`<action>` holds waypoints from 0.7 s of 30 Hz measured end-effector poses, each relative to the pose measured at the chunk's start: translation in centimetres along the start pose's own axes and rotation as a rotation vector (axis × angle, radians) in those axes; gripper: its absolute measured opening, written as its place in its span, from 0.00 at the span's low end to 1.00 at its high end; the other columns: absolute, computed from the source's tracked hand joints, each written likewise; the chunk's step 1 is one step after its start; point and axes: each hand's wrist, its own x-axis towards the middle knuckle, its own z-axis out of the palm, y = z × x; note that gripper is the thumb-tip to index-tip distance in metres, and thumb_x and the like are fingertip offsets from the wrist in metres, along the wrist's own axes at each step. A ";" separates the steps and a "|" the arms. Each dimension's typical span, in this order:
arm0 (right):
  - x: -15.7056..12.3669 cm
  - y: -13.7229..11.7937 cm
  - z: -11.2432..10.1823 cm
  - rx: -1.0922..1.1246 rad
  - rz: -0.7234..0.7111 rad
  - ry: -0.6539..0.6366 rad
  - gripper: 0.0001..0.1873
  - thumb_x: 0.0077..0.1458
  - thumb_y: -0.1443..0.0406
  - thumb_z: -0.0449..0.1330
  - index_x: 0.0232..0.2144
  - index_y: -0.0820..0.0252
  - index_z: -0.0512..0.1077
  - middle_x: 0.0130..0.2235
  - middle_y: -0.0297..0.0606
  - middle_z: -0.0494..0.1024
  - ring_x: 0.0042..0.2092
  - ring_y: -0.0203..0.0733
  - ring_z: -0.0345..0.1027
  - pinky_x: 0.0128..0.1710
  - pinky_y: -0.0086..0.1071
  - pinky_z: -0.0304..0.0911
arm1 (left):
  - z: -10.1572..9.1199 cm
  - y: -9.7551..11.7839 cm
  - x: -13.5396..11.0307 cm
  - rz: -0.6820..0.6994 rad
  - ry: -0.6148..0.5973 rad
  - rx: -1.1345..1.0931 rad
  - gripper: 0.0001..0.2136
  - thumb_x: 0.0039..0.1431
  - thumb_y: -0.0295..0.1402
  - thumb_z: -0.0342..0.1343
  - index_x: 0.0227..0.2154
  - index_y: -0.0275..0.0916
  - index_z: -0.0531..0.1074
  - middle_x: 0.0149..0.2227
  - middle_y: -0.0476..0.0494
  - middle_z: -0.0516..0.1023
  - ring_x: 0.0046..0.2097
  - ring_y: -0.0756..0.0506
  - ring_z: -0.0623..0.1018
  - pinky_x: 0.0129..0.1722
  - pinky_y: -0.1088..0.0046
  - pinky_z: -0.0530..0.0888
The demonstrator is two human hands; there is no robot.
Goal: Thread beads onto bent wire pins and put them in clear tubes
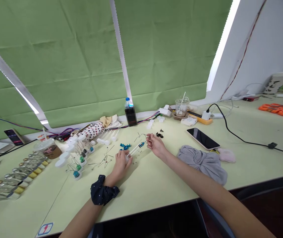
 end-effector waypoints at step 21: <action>-1.0 1.7 1.0 -0.001 0.045 -0.082 0.14 0.49 0.55 0.61 0.27 0.61 0.70 0.36 0.38 0.74 0.24 0.30 0.62 0.24 0.28 0.63 | 0.3 -0.1 -0.4 -0.064 0.020 -0.044 0.08 0.61 0.37 0.45 0.40 0.40 0.60 0.42 0.40 0.68 0.45 0.40 0.67 0.44 0.59 0.64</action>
